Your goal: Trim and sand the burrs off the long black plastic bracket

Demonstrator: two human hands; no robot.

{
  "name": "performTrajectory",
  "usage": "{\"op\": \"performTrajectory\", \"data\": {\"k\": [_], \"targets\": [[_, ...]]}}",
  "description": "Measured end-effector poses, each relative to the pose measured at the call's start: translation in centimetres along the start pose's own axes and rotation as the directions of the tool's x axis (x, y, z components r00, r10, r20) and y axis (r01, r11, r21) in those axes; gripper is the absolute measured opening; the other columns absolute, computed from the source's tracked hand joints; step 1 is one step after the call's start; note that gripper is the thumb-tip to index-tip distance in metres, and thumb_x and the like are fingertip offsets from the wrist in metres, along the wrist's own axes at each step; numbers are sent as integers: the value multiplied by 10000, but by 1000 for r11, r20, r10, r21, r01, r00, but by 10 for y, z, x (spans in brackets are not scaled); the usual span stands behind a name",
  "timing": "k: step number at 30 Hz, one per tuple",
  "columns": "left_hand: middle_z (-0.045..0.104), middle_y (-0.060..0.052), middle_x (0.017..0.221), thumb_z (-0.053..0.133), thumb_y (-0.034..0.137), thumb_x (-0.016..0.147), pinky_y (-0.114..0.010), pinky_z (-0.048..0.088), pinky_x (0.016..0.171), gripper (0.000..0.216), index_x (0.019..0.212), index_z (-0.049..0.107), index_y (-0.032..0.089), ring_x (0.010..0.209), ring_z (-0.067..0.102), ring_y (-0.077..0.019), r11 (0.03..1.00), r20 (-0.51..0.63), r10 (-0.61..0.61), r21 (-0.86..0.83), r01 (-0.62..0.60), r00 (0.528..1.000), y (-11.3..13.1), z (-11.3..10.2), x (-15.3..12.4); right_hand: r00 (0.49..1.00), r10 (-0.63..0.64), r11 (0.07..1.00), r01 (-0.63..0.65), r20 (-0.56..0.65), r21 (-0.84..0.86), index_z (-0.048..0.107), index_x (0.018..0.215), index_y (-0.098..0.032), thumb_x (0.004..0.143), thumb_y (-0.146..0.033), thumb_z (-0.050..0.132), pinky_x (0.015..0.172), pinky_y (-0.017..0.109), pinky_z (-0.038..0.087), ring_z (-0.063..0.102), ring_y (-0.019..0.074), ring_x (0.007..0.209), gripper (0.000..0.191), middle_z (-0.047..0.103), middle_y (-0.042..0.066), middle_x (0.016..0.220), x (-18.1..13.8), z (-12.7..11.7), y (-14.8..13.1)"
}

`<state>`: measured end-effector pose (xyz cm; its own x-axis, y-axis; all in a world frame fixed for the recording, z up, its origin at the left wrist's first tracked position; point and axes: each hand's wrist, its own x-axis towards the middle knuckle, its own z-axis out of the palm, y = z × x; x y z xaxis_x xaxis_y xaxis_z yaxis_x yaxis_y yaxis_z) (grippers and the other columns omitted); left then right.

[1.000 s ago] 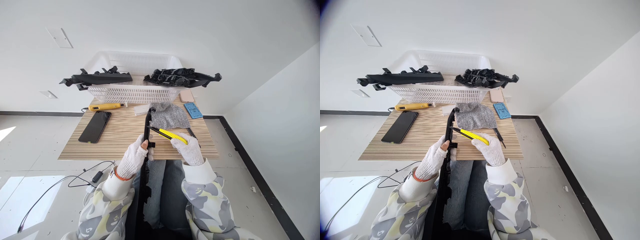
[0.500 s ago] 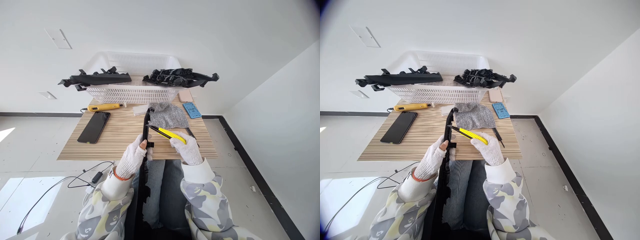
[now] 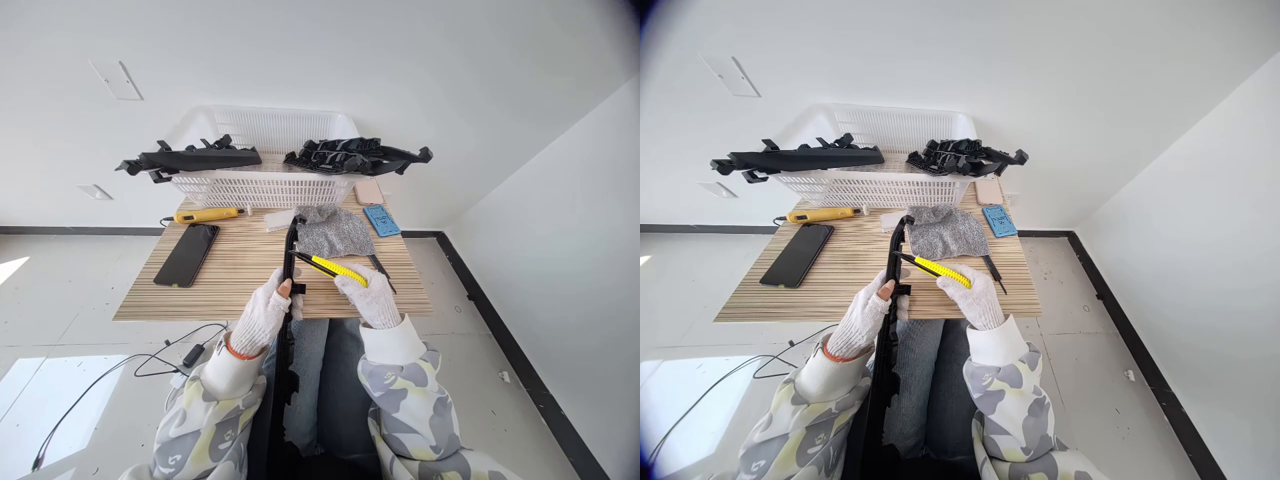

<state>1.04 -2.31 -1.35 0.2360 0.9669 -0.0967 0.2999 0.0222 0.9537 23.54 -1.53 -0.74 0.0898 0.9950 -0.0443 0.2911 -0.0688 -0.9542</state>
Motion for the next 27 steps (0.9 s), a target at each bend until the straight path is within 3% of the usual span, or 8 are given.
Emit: {"op": "performTrajectory", "data": {"k": [27], "targets": [[703,-2,686,371,662,1036,-312,482,616,616,1298,629,168,573,638,-174,1000,-19,22,4,-22,1000,2,1,0,1000,2,1000,-3,23,21,862,1086,-163,736,-530,777,459,256,433,529,159,547,514,660,30,627,0,0,3]]}}
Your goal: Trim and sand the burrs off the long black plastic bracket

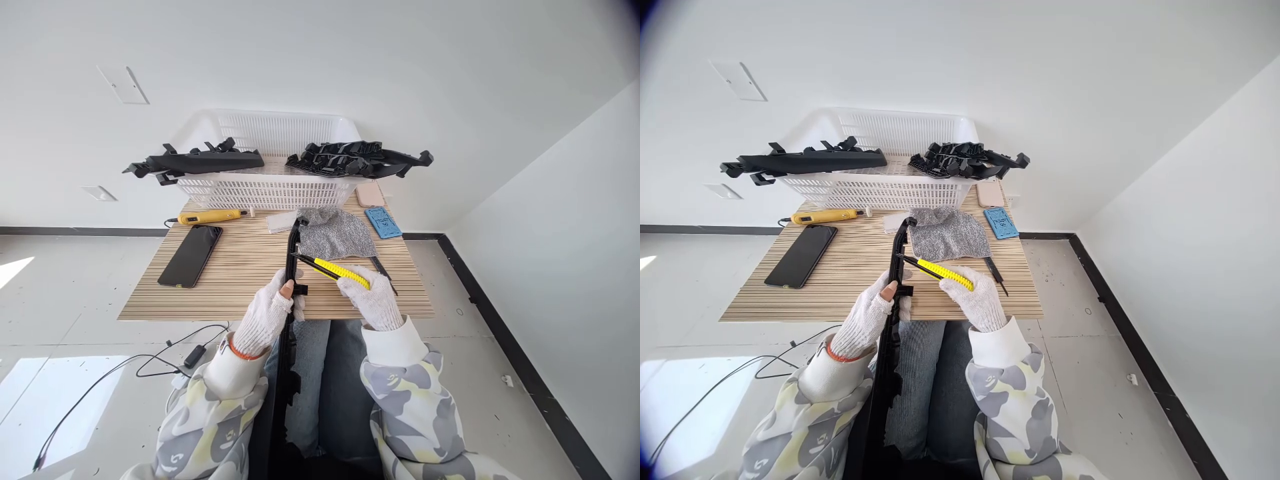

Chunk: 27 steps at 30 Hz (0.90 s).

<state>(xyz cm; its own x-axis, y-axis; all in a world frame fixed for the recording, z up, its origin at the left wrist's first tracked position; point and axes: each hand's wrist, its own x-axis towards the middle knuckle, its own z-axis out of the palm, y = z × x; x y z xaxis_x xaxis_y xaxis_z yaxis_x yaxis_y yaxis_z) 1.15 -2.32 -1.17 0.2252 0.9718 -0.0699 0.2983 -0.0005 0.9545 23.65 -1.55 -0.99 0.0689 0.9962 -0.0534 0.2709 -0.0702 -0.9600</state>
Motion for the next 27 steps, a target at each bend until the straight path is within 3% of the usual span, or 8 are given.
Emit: {"op": "performTrajectory", "data": {"k": [8,12,14,17,19,22,27], "targets": [[718,-18,725,410,686,1017,-297,496,593,637,1336,631,181,595,623,-175,997,15,-32,-63,33,999,-4,0,1,1000,3,998,-3,-10,59,855,1083,-163,729,-528,791,436,243,381,494,139,522,513,650,23,620,2,1,10],[758,-45,808,529,704,958,-310,558,641,641,1317,658,188,644,688,-193,964,61,-77,-251,90,995,-8,-2,3,999,40,993,-38,-15,111,843,1092,-150,713,-536,813,413,234,356,443,117,494,542,630,9,611,3,2,14],[762,-60,809,568,735,914,-302,563,601,695,1321,652,177,666,721,-213,915,109,-163,-354,192,981,-8,-7,6,998,65,984,-61,-23,166,831,1088,-145,714,-543,805,409,230,346,423,105,473,547,621,-3,597,3,3,15],[746,-55,747,576,790,867,-244,462,429,780,1349,618,178,568,701,-203,834,230,-293,-413,366,928,-4,-18,19,994,101,966,-87,-43,245,807,1054,-138,702,-547,795,400,221,316,395,87,446,540,608,-21,574,2,4,14],[729,-42,692,590,805,840,-215,338,332,798,1333,615,178,455,629,-176,837,261,-275,-408,364,925,0,-26,33,991,124,954,-102,-58,283,789,1011,-137,684,-533,788,395,216,301,383,80,434,514,595,-31,558,2,4,11],[750,-66,733,602,731,874,-205,326,316,688,1255,649,160,527,684,-195,853,125,-260,-435,289,957,7,-34,59,984,158,938,-124,-79,323,764,947,-140,658,-521,775,387,214,287,363,71,416,478,566,-47,531,2,5,8],[743,-68,727,499,605,974,-216,422,377,529,1161,699,151,604,737,-208,851,-46,-288,-470,234,957,13,-37,86,959,211,932,-140,-186,334,770,1012,-143,671,-581,779,405,224,334,400,85,435,556,589,-38,567,7,10,13]]}}
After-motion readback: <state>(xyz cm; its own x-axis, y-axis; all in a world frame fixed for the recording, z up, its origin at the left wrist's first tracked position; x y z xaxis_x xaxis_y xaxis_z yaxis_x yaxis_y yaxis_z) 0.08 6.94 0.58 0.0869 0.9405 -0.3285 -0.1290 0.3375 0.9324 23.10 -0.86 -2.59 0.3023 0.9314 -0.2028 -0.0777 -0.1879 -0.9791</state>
